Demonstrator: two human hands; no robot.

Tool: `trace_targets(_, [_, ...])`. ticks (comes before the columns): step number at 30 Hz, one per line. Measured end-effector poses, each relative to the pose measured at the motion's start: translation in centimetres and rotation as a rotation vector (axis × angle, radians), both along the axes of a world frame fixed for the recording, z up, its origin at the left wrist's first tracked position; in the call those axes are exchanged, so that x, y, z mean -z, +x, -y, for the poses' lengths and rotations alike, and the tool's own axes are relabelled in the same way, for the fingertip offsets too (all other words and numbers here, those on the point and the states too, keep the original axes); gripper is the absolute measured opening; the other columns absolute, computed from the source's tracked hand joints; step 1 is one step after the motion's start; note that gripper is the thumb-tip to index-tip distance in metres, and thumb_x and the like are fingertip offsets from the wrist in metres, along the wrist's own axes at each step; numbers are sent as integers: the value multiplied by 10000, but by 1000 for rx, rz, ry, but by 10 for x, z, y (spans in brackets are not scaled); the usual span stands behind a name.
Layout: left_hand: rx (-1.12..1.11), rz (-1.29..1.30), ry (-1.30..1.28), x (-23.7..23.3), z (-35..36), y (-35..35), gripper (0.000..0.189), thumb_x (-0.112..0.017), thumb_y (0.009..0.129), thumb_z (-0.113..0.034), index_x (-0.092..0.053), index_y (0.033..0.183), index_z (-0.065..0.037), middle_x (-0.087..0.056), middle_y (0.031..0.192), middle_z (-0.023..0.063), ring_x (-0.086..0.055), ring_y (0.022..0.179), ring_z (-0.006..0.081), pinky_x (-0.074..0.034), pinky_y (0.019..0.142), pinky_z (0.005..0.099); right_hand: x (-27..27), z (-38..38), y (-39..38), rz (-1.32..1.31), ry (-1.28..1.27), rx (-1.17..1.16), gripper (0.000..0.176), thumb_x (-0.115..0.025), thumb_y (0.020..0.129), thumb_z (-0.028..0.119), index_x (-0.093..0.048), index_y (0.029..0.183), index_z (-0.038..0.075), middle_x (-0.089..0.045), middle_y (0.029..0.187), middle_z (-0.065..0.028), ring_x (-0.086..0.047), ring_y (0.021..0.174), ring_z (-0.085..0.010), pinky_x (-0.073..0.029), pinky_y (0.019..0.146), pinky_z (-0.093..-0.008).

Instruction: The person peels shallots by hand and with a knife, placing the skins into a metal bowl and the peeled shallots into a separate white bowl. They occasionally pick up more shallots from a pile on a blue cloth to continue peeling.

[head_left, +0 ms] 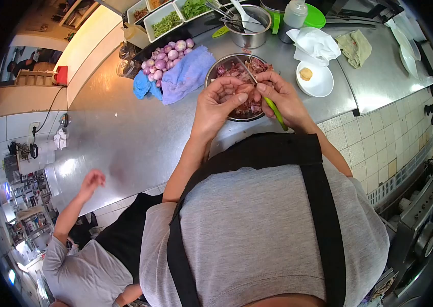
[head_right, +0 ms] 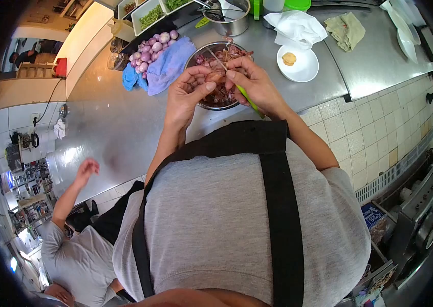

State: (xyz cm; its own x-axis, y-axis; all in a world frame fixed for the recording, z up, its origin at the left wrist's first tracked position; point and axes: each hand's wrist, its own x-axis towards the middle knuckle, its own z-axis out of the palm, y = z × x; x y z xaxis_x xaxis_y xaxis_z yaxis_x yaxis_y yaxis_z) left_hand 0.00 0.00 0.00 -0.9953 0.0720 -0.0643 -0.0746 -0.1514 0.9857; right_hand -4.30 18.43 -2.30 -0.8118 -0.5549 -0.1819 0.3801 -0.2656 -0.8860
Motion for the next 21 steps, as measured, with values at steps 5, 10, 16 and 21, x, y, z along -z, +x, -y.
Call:
trace_targets(5, [-58,50,468,11,8,4,284,-604,816,5,-530,1088,-27,-597,1007,72,-595,940,164,-488,829,274,-13,-6,5,-36,215,-53,395,-480,928,172,-415,1308,88,-550,749,-40,-439,471,-77,-337,408,-187])
trace_targets(10, [-109,108,653,4,4,3,294,-582,838,-14,-522,1125,-25,-596,997,74,-599,935,178,-501,841,285,-10,-1,9,-81,163,-93,424,-470,926,169,-403,1344,131,-554,754,-29,-428,473,-63,-339,416,-192])
trace_targets(16, [-166,173,660,18,3,1,257,-575,850,-28,-536,1104,-13,-611,956,71,-618,861,161,-529,790,268,-23,4,18,-191,150,-115,430,-493,908,133,-431,1333,147,-530,739,-1,-411,512,-46,-326,447,-181])
trace_targets(21, [-199,146,610,12,-3,2,212,-583,844,-16,-561,1055,-14,-616,958,74,-620,821,141,-540,743,246,-26,6,21,-270,223,-109,463,-518,889,108,-419,1340,136,-540,769,2,-447,610,-43,-367,528,-187])
